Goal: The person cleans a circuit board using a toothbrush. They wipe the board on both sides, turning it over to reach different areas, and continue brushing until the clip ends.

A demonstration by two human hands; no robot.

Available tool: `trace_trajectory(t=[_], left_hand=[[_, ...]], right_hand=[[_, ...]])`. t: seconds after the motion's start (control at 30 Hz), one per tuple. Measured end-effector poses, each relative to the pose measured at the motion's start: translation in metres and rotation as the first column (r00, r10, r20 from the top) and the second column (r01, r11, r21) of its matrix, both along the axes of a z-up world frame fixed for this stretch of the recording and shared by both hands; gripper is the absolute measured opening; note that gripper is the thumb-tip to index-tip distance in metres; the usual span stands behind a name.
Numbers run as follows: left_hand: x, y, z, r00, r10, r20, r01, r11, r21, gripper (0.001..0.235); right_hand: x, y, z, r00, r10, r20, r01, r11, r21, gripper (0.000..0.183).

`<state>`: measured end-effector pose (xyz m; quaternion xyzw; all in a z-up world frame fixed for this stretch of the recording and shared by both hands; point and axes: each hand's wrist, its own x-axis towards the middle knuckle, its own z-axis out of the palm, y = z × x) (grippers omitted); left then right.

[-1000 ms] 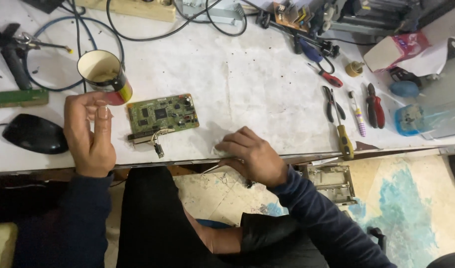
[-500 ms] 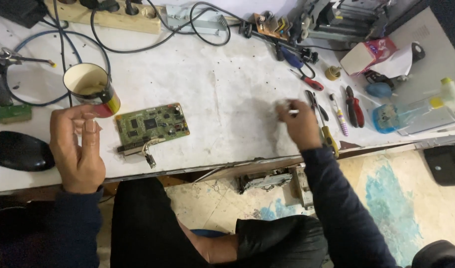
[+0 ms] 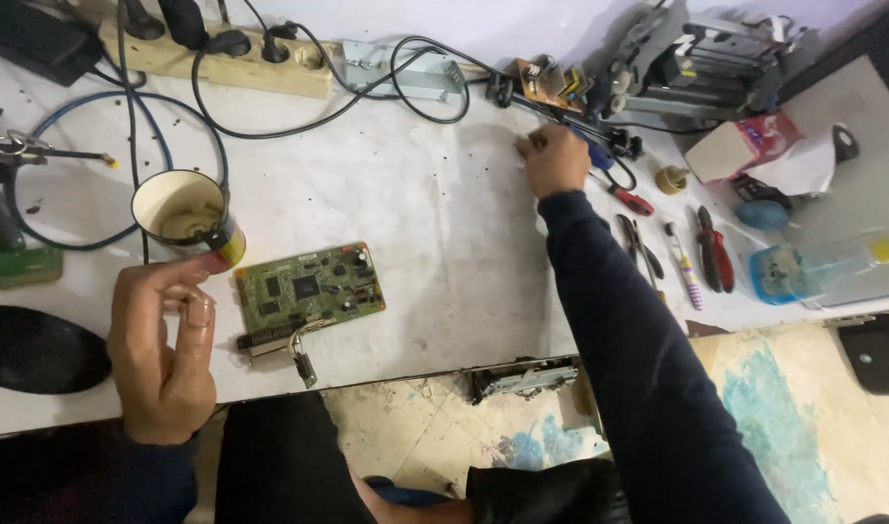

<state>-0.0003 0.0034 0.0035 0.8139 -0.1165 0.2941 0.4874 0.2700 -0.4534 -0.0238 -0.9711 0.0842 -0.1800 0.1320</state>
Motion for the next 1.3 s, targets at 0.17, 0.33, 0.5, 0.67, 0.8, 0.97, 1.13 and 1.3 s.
trace_trajectory(t=[0.17,0.33,0.5,0.67,0.8,0.97,1.13,1.3], left_hand=[[0.0,0.001,-0.002,1.0,0.001,-0.021,-0.002,0.999,-0.032,0.039],[0.0,0.002,-0.006,1.0,0.0,-0.03,-0.001,0.999,-0.042,0.044],[0.0,0.004,-0.016,0.999,0.031,0.015,-0.031,0.999,-0.006,0.04],[-0.001,0.003,-0.013,0.999,0.009,0.053,-0.01,0.999,0.031,0.042],[-0.001,0.005,-0.015,0.999,-0.001,0.054,-0.001,1.0,0.03,0.04],[0.007,0.011,-0.029,0.998,0.0,0.069,-0.001,1.0,0.017,0.042],[-0.005,0.001,-0.011,0.999,0.009,0.031,-0.009,1.0,-0.001,0.046],[-0.004,0.006,-0.018,0.996,-0.02,0.087,0.017,0.999,0.033,0.047]], right_hand=[[-0.008,0.048,0.001,0.929,0.361,0.077,-0.361,0.932,-0.006,0.013],[-0.1,0.093,0.023,0.644,0.744,0.177,-0.744,0.663,-0.081,0.011],[-0.217,0.104,0.028,0.358,0.931,0.071,-0.932,0.361,-0.037,0.012],[-0.229,0.057,0.043,0.503,0.856,0.121,-0.861,0.484,0.154,0.023],[-0.179,-0.012,0.045,0.915,0.399,0.05,-0.402,0.903,0.15,0.015],[-0.165,-0.053,0.008,0.982,0.17,0.087,-0.17,0.985,-0.004,0.012],[-0.239,0.026,0.014,0.942,0.306,0.138,-0.323,0.938,0.125,0.02],[-0.281,0.071,0.025,0.842,0.53,0.1,-0.539,0.83,0.14,0.01]])
